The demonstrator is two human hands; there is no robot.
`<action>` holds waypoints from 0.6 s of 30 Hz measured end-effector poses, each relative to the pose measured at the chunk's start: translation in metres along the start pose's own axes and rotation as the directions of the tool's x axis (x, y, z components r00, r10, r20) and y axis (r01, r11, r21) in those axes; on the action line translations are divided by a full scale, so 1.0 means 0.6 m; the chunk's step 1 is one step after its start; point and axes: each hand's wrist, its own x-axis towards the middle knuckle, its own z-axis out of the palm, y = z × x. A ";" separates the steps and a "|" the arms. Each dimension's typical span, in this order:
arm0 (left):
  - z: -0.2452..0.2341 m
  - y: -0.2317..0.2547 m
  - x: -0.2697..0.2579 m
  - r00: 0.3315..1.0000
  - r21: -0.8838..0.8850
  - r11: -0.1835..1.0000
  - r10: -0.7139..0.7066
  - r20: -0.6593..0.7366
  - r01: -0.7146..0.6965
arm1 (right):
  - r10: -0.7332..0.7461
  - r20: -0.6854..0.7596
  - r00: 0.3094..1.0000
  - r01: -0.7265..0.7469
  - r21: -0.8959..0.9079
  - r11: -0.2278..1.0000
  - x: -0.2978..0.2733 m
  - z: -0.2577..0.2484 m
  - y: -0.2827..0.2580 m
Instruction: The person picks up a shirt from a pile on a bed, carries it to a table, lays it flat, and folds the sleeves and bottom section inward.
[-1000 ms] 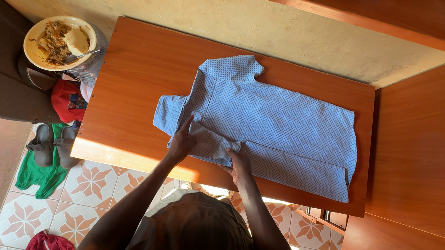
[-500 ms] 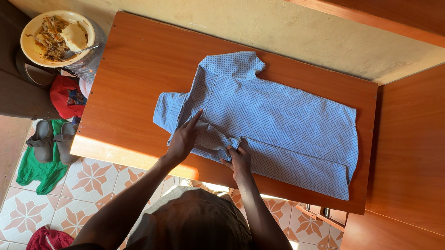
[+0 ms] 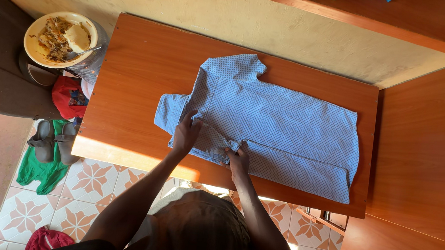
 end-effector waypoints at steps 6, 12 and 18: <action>0.019 -0.060 0.037 0.984 -0.181 0.969 0.154 -0.093 -0.169 | 0.018 -0.005 1.000 -0.018 0.034 0.999 -0.003 -0.001 -0.002; 0.018 -0.011 -0.038 0.811 0.543 0.697 0.583 -0.049 -0.468 | 0.038 -0.013 0.999 -0.038 -0.002 0.999 -0.012 0.008 -0.018; 0.017 -0.005 -0.101 0.689 0.492 0.501 0.635 0.350 -0.712 | 0.008 0.002 1.000 -0.008 -0.037 0.999 0.007 0.000 -0.008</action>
